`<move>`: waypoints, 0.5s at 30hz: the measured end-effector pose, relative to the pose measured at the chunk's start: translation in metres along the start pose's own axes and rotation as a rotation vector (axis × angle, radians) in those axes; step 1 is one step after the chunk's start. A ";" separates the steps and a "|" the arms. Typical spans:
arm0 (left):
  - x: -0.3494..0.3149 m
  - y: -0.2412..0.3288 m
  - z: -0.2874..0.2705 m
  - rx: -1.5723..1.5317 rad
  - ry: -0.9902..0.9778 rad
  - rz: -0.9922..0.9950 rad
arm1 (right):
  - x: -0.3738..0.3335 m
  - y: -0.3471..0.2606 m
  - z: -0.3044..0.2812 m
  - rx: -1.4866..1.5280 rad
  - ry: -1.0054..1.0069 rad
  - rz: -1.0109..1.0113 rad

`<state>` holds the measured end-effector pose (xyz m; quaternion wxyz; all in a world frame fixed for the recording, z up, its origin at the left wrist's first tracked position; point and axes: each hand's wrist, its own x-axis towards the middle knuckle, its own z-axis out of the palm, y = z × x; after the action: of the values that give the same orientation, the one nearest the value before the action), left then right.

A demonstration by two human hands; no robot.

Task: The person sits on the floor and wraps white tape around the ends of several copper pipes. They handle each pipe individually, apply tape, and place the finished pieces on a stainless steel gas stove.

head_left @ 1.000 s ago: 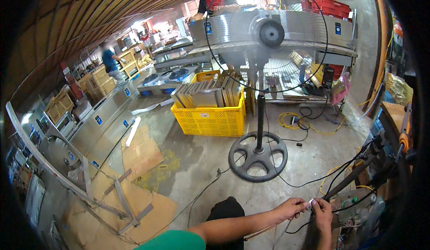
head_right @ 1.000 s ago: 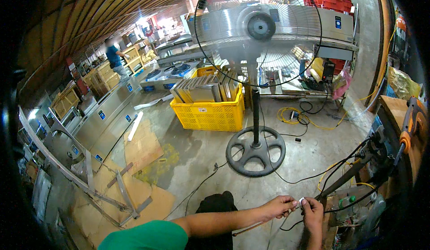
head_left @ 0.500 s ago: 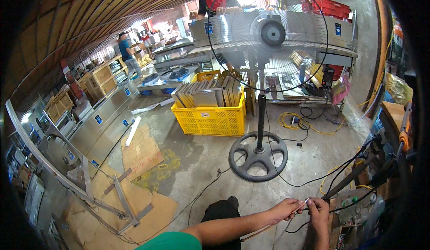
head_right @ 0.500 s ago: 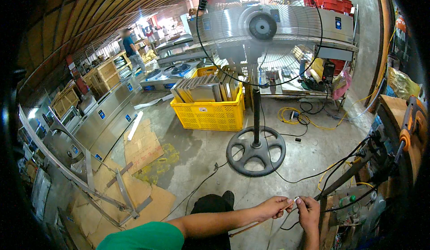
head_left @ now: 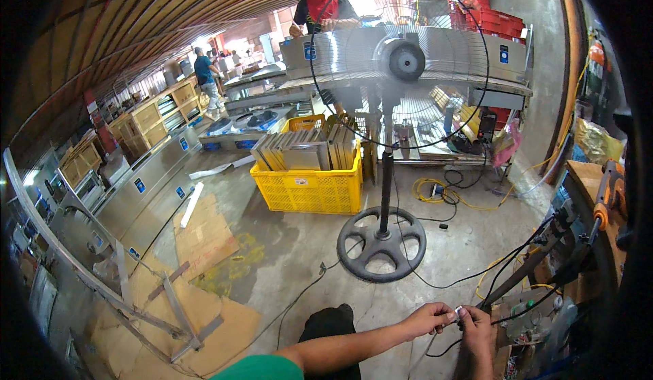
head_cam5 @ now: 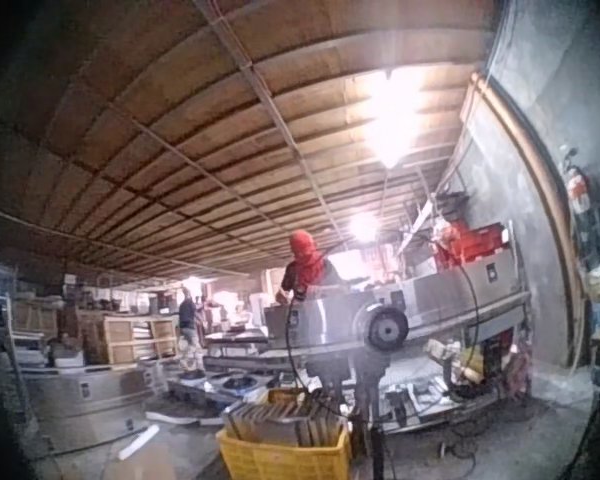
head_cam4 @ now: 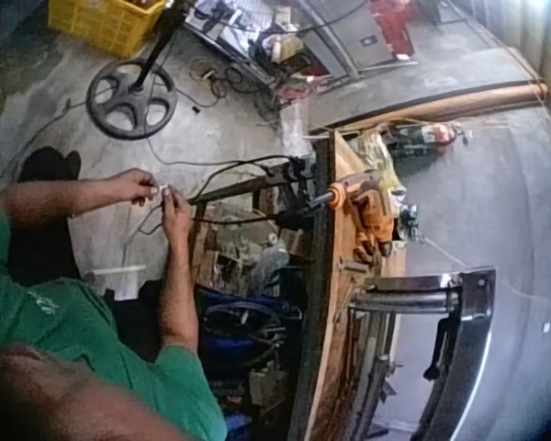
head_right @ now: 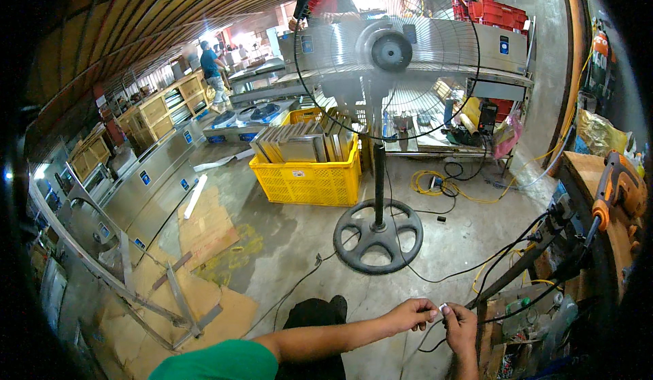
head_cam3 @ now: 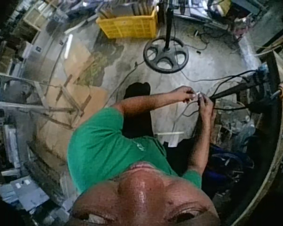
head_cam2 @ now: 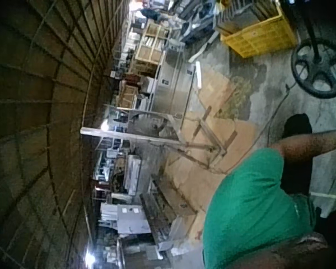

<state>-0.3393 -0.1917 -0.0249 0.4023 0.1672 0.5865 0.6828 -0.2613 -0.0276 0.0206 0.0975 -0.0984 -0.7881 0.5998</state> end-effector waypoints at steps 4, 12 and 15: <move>-0.002 0.007 -0.001 0.166 0.082 0.083 | 0.003 0.011 0.006 0.052 0.004 0.038; -0.003 0.019 -0.007 0.182 0.102 0.054 | 0.010 0.026 0.012 -0.028 0.082 -0.082; 0.006 0.001 -0.010 0.152 0.097 0.162 | 0.012 0.025 0.010 -0.028 0.057 -0.057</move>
<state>-0.3499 -0.1941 -0.0282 0.3032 0.2106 0.6399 0.6740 -0.2746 -0.0272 -0.0057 0.1358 -0.0943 -0.7959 0.5824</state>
